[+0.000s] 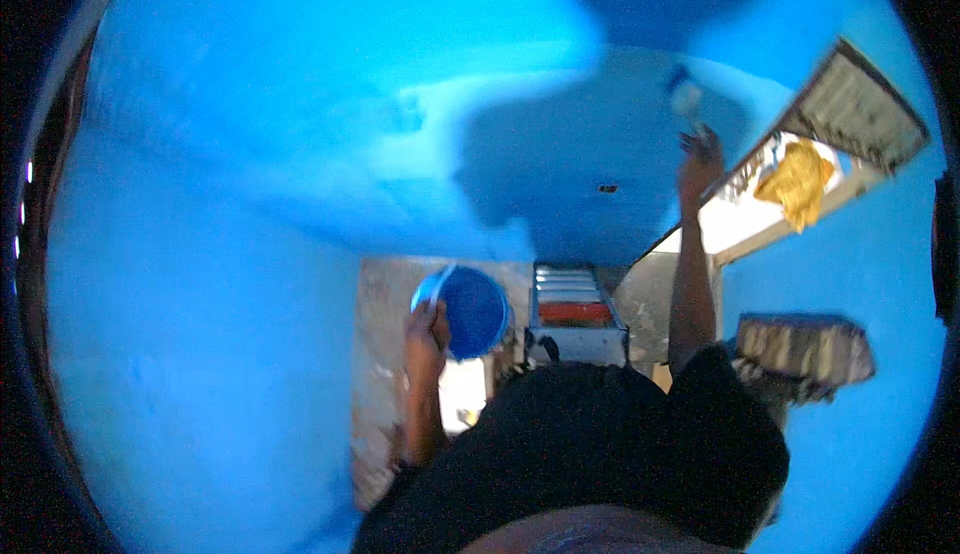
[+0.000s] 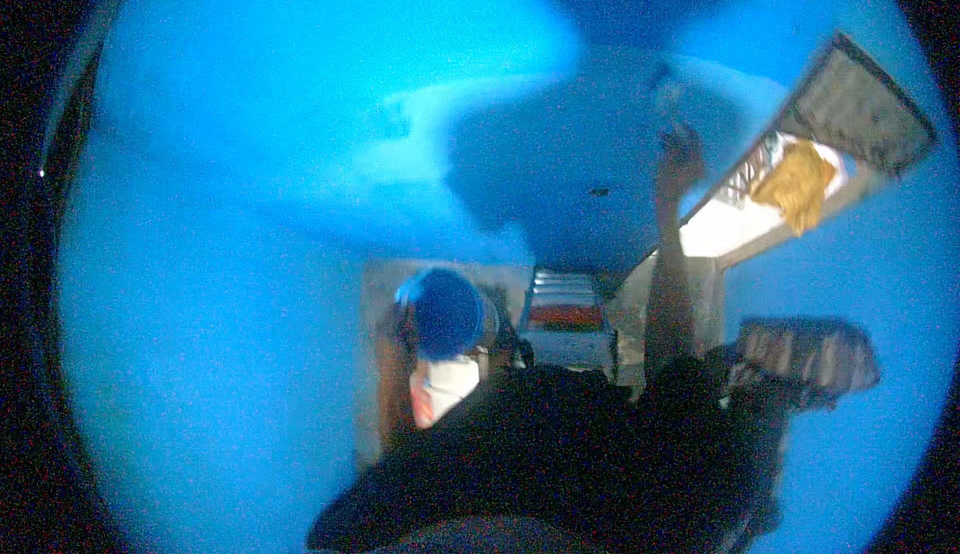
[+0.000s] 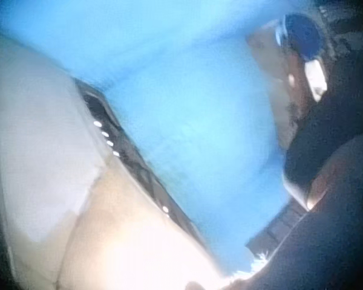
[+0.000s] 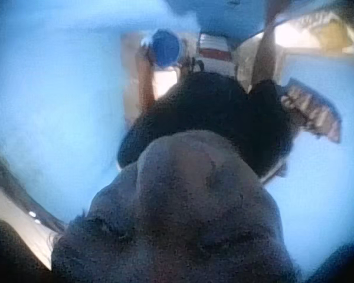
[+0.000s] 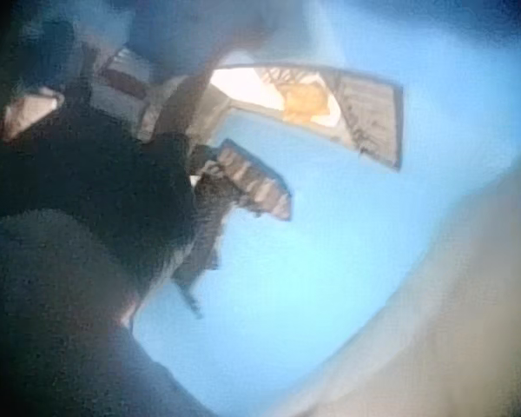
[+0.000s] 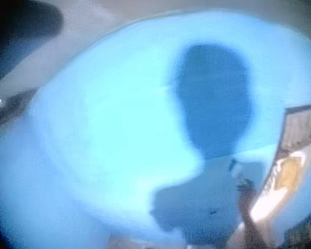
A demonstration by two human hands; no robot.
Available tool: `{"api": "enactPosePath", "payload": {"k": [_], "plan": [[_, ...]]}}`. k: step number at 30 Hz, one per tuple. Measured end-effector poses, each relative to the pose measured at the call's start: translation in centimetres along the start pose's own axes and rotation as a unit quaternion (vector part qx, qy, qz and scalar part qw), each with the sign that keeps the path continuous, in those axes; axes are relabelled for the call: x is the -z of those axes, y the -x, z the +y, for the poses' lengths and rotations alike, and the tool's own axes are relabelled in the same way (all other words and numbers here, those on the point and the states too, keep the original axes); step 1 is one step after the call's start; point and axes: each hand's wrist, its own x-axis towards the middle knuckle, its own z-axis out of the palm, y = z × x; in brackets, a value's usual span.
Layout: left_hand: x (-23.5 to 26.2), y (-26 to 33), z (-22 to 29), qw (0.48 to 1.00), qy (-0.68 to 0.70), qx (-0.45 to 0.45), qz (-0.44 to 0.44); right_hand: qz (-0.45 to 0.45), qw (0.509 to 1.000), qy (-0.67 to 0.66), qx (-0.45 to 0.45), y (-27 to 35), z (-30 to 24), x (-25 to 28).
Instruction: The person paints a ceiling with blue paint using a brush and a bucket. They repeatedly dip the brush into the bucket and apply paint to the ceiling surface in broad strokes.
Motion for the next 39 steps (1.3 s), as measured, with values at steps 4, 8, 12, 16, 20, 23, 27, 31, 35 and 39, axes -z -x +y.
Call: {"api": "enactPosePath", "payload": {"k": [4,8,12,16,20,23,27,31,35,39], "plan": [[-1.2,0.2,2.6,0.998,-0.02,0.03,-0.048,-0.203,0.976,0.006,-0.074,1.4,-12.8,1.9],[-3.1,-0.2,5.5,0.989,-0.016,0.03,-0.145,-0.349,0.919,0.142,-0.112,3.7,-21.3,3.2],[-3.8,-0.6,6.6,0.989,-0.021,0.046,-0.141,-0.472,0.865,0.082,-0.15,6.4,-25.7,0.6],[-5.3,-1.3,6.8,0.982,-0.02,0.041,-0.184,-0.587,0.787,0.18,-0.061,8.2,-26.5,-1.3],[-6.9,-1.0,8.1,0.968,-0.07,0.067,-0.231,-0.645,0.742,0.179,0.044,10.7,-26.7,-5.4],[-8.3,-1.6,8.1,0.949,-0.122,0.016,-0.292,-0.704,0.655,0.246,0.119,12.8,-25.2,-7.8],[-10.3,-1.3,5.3,0.898,-0.191,-0.285,-0.274,-0.719,0.618,0.291,0.126,18.5,-18.2,-8.0],[-10.5,0.5,7.0,0.961,-0.084,0.034,-0.262,-0.677,0.678,0.187,0.218,19.6,-16.6,-7.5],[-11.7,0.5,6.8,0.96,-0.054,0.084,-0.262,-0.746,0.591,0.291,0.1,15.8,-20.9,-6.6],[-12.0,-0.4,4.6,0.949,-0.043,0.049,-0.307,-0.698,0.695,0.172,0.012,15.1,-20.7,-4.2]]}}
